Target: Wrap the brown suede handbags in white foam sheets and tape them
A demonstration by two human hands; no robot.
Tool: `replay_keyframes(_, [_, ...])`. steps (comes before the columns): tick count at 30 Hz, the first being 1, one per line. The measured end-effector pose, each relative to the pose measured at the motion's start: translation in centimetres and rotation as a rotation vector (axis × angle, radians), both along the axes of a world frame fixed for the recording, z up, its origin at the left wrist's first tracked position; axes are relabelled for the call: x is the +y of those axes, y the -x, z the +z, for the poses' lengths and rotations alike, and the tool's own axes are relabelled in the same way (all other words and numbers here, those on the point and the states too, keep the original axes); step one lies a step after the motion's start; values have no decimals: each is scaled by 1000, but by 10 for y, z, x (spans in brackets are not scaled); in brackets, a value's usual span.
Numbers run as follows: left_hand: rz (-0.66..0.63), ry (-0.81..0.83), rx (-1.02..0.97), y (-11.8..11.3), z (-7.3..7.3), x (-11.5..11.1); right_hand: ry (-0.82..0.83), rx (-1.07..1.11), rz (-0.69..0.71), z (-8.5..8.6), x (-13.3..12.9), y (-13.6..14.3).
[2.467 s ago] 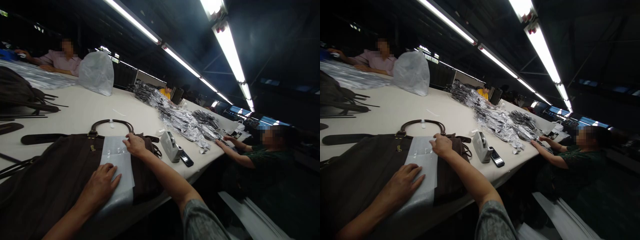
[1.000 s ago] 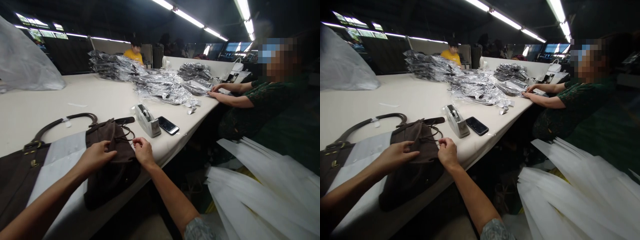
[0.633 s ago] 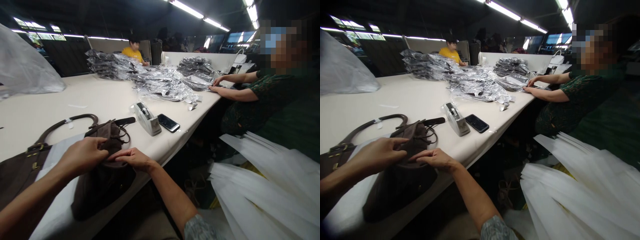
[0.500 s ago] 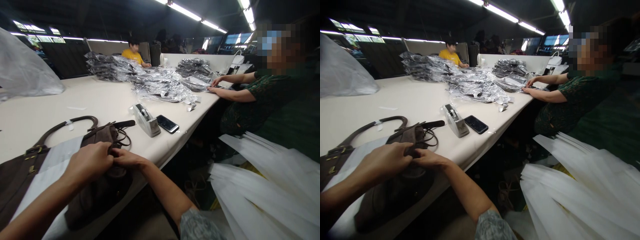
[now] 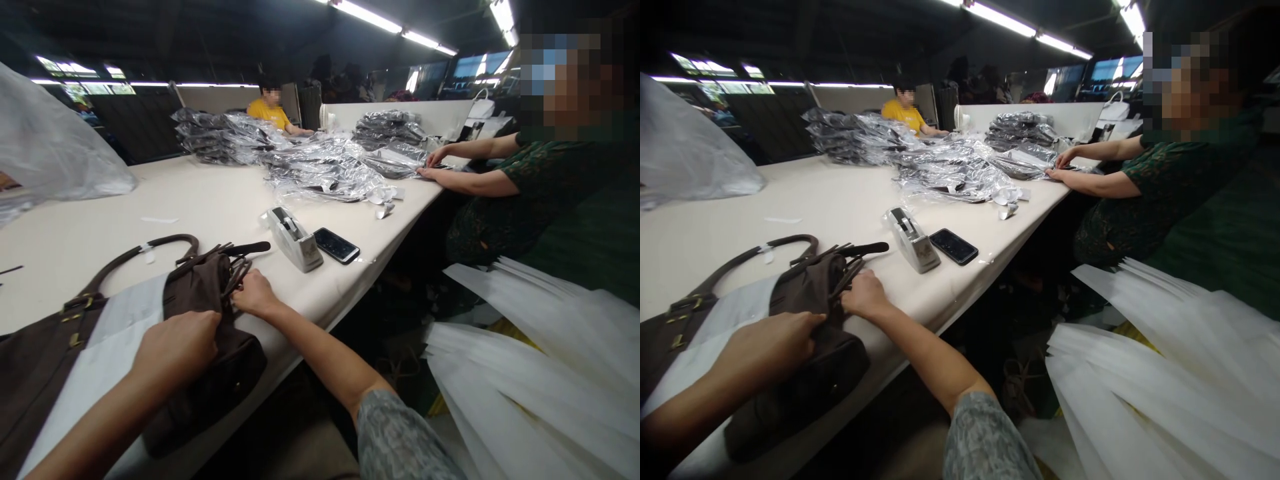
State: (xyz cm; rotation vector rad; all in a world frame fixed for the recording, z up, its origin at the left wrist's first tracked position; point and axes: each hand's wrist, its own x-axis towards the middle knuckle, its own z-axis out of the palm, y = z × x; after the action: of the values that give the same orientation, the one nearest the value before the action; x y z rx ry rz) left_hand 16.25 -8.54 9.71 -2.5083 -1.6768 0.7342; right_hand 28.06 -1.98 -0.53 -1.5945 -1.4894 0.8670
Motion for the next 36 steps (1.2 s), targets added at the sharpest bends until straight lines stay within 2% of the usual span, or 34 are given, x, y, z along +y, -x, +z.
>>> replay_keyframes(3, [34, 2, 34, 11, 4, -2, 29, -153, -102, 3, -2, -6])
replay_keyframes(9, [116, 12, 44, 23, 20, -9, -64, -117, 13, -3, 25, -7])
replay_keyframes(14, [124, 1, 0, 29, 22, -8, -86, 69, 102, -12, 46, -11])
replay_keyframes(20, [143, 19, -31, 40, 22, -1, 100, 595, 229, -27, 61, -18])
replay_keyframes(21, [140, 26, -37, 41, 21, 0, 96, 608, 245, -28, 61, -18])
replay_keyframes(23, [136, 29, -45, 41, 20, 0, 41, 493, 255, -25, 60, -18])
replay_keyframes(27, [127, 2, -46, 41, 17, -1, -174, -39, 205, -9, 53, -16])
replay_keyframes(29, [122, -5, -49, 42, 16, -1, -226, -153, 174, -1, 54, -16])
replay_keyframes(32, [122, -7, -67, 44, 17, 0, -94, 62, 58, 4, 62, -17])
replay_keyframes(36, [137, -7, -99, 42, 21, -2, 130, 403, -115, -1, 76, -9])
